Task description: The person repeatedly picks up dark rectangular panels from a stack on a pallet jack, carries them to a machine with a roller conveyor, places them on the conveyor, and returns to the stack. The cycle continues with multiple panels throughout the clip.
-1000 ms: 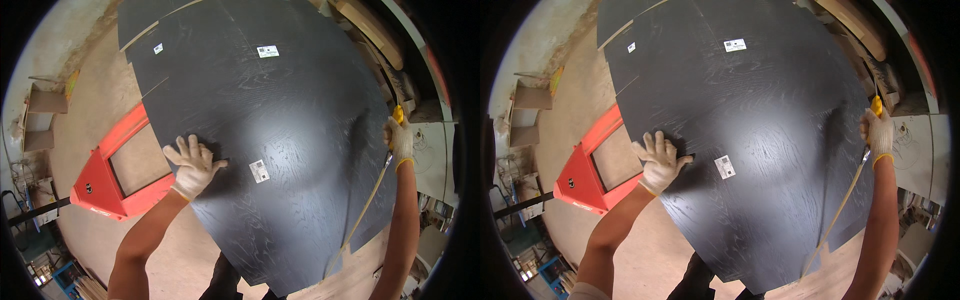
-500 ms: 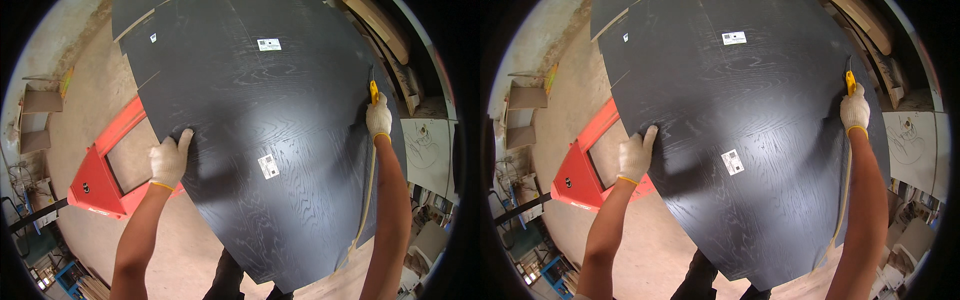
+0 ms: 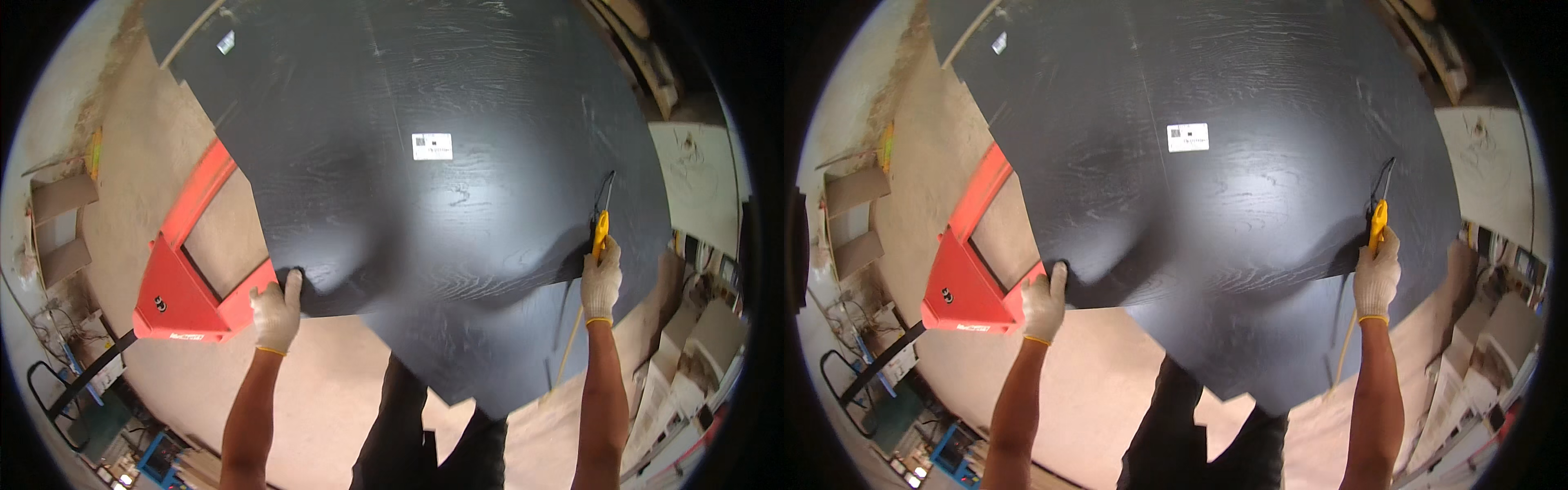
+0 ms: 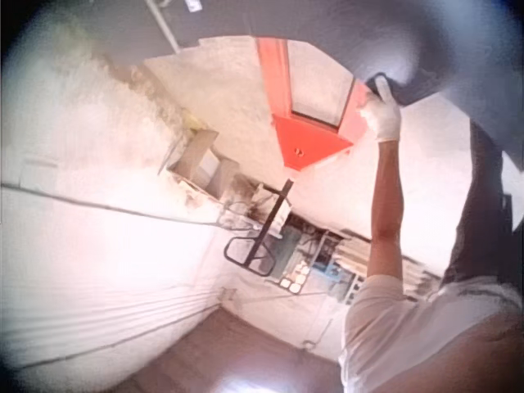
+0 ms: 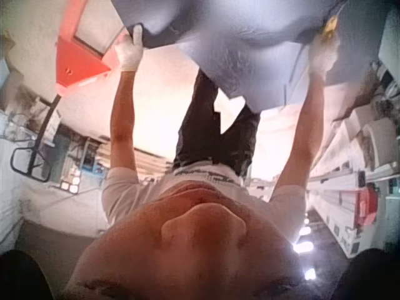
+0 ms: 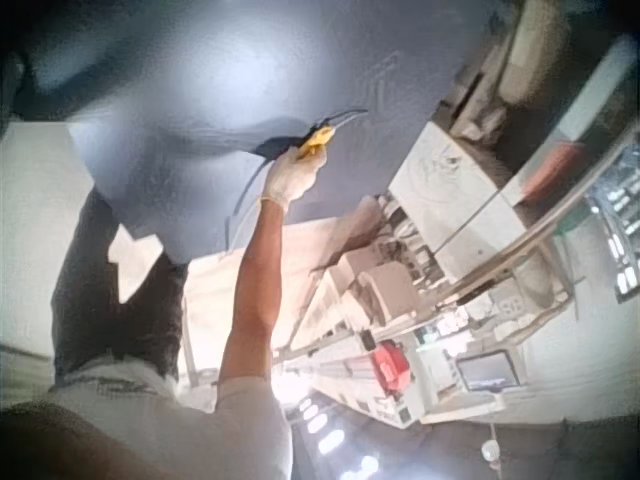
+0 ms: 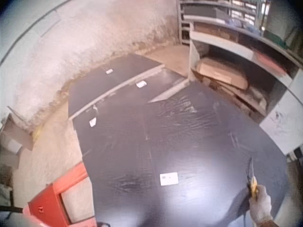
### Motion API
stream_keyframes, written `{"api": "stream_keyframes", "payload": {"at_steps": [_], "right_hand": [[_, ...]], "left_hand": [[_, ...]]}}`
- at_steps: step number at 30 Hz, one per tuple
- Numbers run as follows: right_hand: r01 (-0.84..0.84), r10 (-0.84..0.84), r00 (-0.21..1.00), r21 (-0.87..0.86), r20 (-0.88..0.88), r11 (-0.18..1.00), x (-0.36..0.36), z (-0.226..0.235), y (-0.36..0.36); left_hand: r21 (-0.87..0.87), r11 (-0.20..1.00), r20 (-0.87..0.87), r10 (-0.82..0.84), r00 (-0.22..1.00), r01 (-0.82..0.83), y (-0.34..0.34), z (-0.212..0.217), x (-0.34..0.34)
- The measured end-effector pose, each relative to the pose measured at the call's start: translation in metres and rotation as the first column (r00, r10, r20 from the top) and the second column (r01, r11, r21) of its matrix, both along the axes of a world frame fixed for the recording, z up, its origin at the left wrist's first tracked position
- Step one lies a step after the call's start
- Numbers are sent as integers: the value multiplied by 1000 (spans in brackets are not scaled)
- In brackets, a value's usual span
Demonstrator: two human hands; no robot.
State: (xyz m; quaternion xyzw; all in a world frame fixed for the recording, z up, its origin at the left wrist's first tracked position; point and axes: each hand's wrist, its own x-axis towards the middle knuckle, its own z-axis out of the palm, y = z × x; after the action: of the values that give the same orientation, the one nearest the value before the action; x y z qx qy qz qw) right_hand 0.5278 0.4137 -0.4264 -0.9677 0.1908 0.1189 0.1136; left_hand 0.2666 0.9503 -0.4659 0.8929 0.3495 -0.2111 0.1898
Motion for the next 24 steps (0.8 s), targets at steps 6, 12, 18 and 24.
{"api": "stream_keyframes", "payload": {"at_steps": [6, 12, 18, 24], "right_hand": [[113, -113, 993, -16, -36, 994, -138, -4, -69], [344, -335, 939, 288, -82, 894, -167, -16, -123], [344, -357, 930, 541, -84, 767, -106, 16, -126], [311, -286, 948, 588, -138, 747, -54, 98, -88]], "left_hand": [[-260, 926, -98, 256, 962, -273, -50, 0, -117], [-395, 834, -137, 362, 922, -386, -65, 7, -169], [-375, 902, -40, 215, 976, -214, -75, 86, -168], [-421, 832, -66, 368, 927, -360, -94, 159, -151]]}}
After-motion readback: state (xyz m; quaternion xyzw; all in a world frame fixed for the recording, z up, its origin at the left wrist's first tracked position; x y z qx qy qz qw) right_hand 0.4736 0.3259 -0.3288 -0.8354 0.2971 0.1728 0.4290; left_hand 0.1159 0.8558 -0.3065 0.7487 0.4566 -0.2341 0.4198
